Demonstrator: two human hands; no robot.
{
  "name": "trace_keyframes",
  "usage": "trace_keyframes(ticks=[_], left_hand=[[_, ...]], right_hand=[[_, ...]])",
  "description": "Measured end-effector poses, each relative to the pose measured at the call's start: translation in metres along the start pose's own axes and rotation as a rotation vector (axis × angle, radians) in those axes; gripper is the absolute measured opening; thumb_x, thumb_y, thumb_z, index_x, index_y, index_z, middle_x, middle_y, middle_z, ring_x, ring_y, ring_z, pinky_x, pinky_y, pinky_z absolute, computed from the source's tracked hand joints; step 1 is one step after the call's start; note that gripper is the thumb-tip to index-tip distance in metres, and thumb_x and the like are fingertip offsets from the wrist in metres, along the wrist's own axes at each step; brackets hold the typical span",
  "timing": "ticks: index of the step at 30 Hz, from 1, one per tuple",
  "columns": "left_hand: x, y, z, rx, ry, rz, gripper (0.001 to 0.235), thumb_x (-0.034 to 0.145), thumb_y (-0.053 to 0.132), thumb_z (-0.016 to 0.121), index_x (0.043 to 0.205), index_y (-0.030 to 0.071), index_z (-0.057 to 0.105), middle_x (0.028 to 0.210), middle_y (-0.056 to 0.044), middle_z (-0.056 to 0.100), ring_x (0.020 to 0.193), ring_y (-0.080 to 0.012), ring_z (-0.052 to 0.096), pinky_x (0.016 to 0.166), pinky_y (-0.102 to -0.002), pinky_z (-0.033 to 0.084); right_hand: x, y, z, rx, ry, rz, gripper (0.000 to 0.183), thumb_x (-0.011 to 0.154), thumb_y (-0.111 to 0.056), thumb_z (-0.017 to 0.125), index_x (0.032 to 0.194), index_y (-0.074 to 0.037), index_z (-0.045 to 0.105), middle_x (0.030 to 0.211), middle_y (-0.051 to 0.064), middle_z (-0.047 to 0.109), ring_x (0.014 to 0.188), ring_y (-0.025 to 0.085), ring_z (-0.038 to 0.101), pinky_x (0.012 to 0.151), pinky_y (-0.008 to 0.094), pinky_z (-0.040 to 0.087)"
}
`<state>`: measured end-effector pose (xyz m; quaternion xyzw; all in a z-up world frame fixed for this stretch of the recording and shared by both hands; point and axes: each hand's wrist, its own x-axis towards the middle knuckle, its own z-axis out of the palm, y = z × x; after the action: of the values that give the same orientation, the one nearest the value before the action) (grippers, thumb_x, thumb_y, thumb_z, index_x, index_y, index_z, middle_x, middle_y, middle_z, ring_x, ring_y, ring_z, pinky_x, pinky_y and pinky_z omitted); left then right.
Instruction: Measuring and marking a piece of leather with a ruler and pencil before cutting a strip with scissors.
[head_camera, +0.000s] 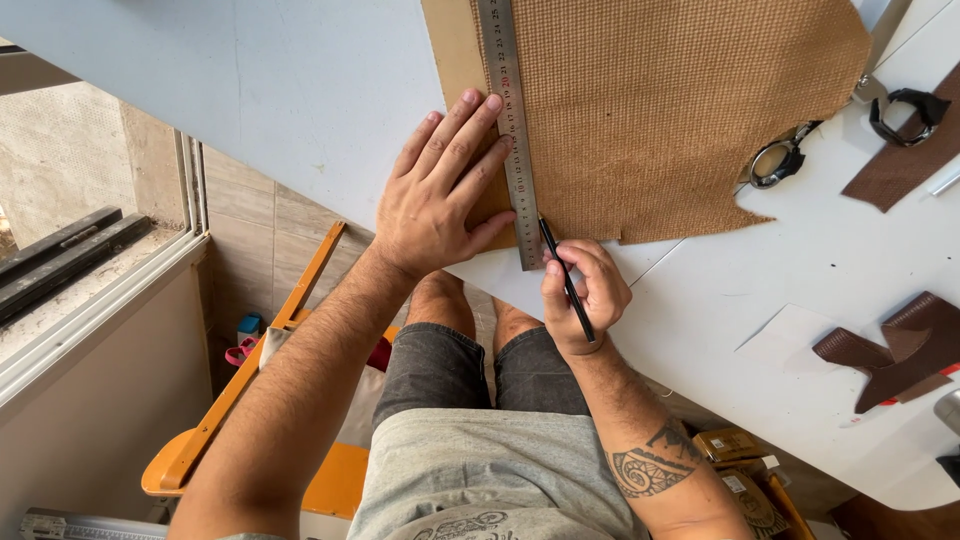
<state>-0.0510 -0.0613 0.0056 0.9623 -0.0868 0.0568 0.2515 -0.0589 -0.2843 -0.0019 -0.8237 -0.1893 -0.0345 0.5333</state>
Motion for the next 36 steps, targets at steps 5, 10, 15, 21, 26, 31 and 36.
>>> trace_keyframes(ticks=[5,10,15,21,26,31,36], left_hand=[[0.001,0.000,0.000,-0.001,0.005,0.006,0.059,0.110,0.051,0.051,0.140,0.003,0.065,0.158,-0.021,0.042,0.149,-0.0391,0.041,0.123,-0.051,0.035],[0.001,-0.001,0.001,0.077,0.005,0.020,0.049,0.113,0.048,0.060,0.134,0.005,0.069,0.158,-0.019,0.042,0.148,-0.0372,0.042,0.122,-0.050,0.037],[0.000,-0.003,0.005,0.108,0.012,0.016,0.049,0.112,0.050,0.066,0.136,0.006,0.070,0.159,-0.017,0.042,0.149,-0.0359,0.042,0.123,-0.050,0.036],[0.002,-0.003,0.002,0.113,0.023,0.015,0.045,0.114,0.045,0.057,0.133,0.007,0.072,0.158,-0.016,0.044,0.147,-0.0341,0.045,0.122,-0.047,0.035],[0.000,-0.002,0.017,0.066,0.133,-0.051,0.049,0.095,0.050,0.078,0.128,0.014,0.072,0.158,-0.012,0.050,0.147,-0.0296,0.047,0.119,-0.048,0.037],[0.013,-0.007,0.025,0.062,0.235,-0.036,0.025,0.101,0.036,0.069,0.109,0.013,0.075,0.142,-0.011,0.061,0.136,-0.0309,0.056,0.107,-0.047,0.046],[0.041,-0.011,0.016,0.090,0.358,0.032,0.016,0.103,0.014,0.067,0.091,0.007,0.075,0.111,-0.010,0.070,0.126,-0.0307,0.063,0.109,-0.050,0.046]], right_hand=[[-0.001,-0.002,-0.001,-0.046,-0.009,0.014,0.017,0.101,-0.013,0.060,0.099,0.003,0.063,0.086,0.018,0.068,0.072,0.028,0.069,0.057,0.031,0.053],[0.006,-0.005,0.002,-0.066,-0.014,-0.035,0.012,0.100,-0.006,0.062,0.098,0.005,0.063,0.089,0.019,0.068,0.074,0.029,0.069,0.058,0.033,0.057],[0.032,-0.011,0.015,-0.049,-0.029,-0.062,0.008,0.099,0.000,0.064,0.103,0.007,0.062,0.093,0.021,0.069,0.081,0.031,0.070,0.069,0.037,0.062],[0.064,-0.020,0.030,-0.085,-0.021,0.008,0.006,0.095,0.006,0.068,0.099,0.009,0.066,0.096,0.021,0.070,0.086,0.031,0.071,0.077,0.037,0.064],[0.030,-0.011,0.015,-0.111,-0.012,0.026,0.007,0.095,-0.004,0.070,0.096,0.003,0.071,0.091,0.012,0.075,0.067,0.021,0.070,0.055,0.030,0.055],[0.043,-0.014,0.020,-0.142,0.004,0.031,0.006,0.095,-0.002,0.069,0.094,0.003,0.070,0.091,0.012,0.076,0.066,0.020,0.071,0.055,0.029,0.056],[0.063,-0.014,0.029,-0.153,0.005,0.015,0.006,0.094,-0.003,0.070,0.092,0.003,0.071,0.089,0.012,0.076,0.065,0.022,0.070,0.054,0.031,0.055]])
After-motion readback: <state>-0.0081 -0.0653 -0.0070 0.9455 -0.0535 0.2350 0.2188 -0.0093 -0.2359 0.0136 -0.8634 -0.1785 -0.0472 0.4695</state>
